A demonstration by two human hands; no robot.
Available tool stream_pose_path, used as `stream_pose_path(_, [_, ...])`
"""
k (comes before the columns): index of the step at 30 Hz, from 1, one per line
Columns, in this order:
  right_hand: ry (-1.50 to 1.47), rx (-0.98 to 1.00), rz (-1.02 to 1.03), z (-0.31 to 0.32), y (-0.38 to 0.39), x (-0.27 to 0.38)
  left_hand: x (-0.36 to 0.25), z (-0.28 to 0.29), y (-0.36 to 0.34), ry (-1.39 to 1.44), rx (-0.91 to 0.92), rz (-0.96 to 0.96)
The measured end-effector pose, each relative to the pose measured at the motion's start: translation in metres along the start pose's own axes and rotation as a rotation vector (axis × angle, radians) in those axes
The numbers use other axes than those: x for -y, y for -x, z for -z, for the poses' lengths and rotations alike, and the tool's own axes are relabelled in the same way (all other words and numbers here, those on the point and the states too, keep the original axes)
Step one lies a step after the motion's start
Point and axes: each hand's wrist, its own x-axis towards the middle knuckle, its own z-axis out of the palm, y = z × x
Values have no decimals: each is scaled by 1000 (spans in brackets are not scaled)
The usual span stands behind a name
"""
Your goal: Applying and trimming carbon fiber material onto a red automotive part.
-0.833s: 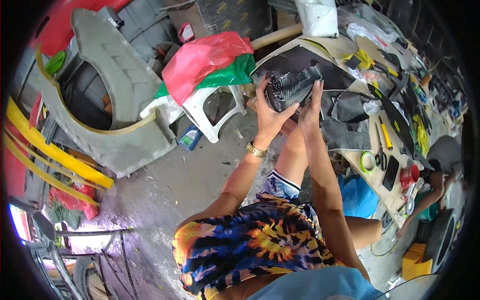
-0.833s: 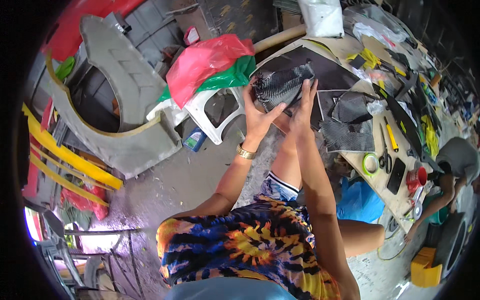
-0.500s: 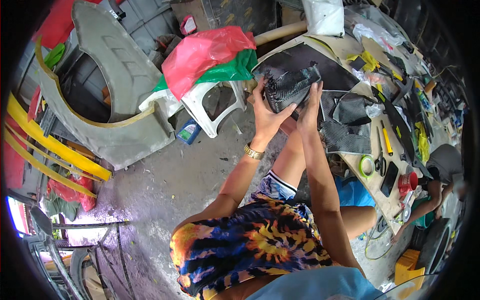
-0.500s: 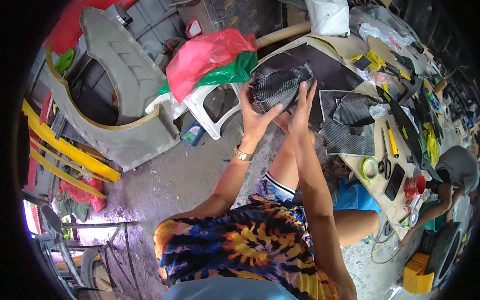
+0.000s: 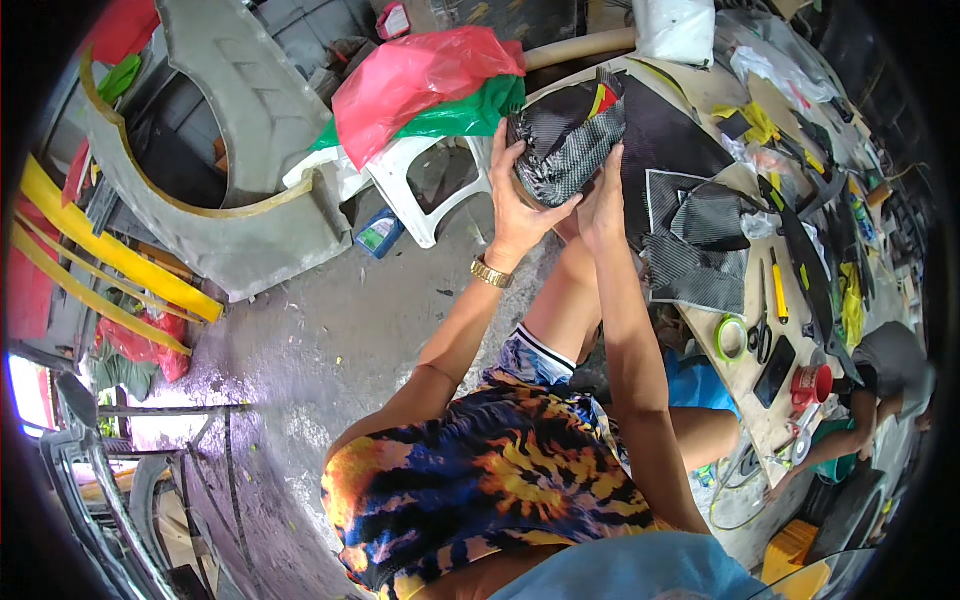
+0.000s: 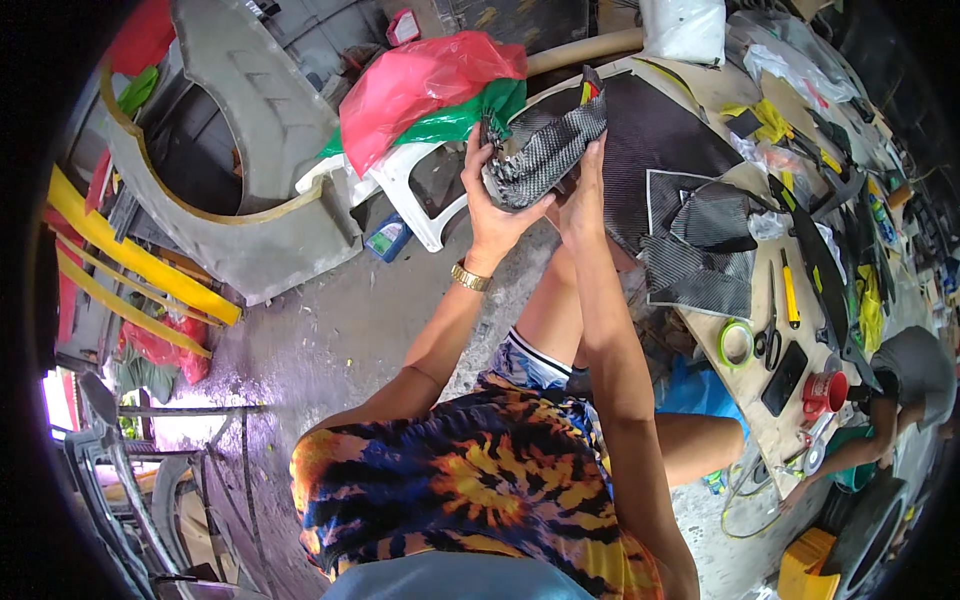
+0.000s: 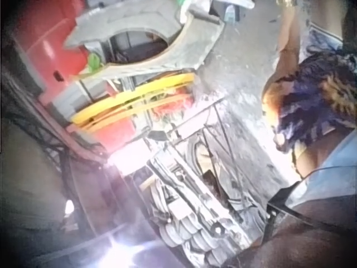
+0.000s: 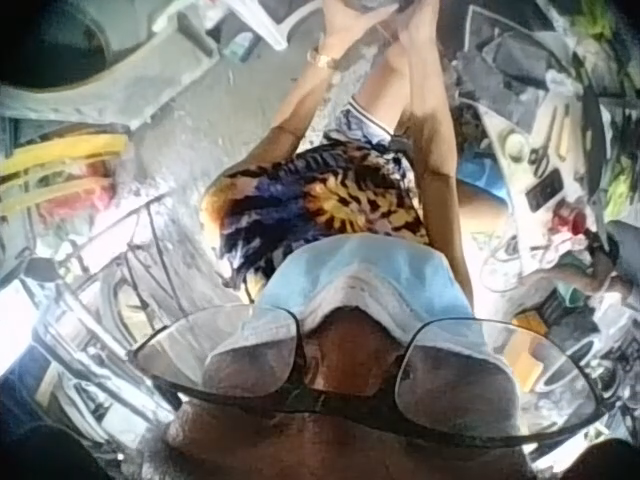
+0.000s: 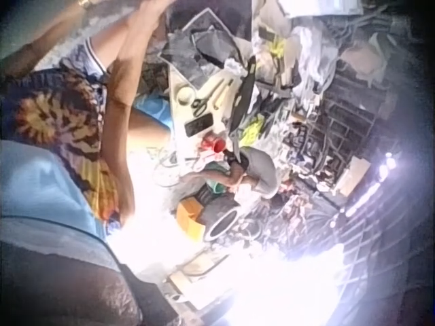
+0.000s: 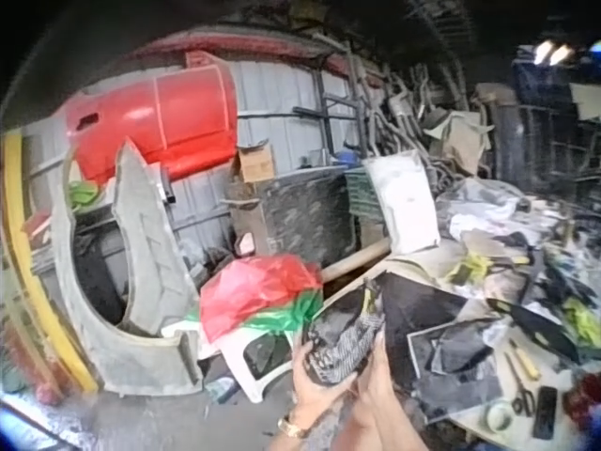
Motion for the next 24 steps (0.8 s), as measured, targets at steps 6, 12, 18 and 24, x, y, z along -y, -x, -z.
stream_pose_path(6, [6, 87, -16, 3, -4, -9, 4, 11, -3, -37, 17, -73])
stream_pose_path(12, [-100, 115, -51, -5, -3, -6, 7, 14, -5, -68, 11, -82])
stream_pose_path(18, [33, 140, 18, -1, -6, -9, 9, 15, -2, -59, 15, -101])
stream_pose_path(24, [44, 125, 77, 0, -8, -17, 1, 12, 3, -32, 7, 1])
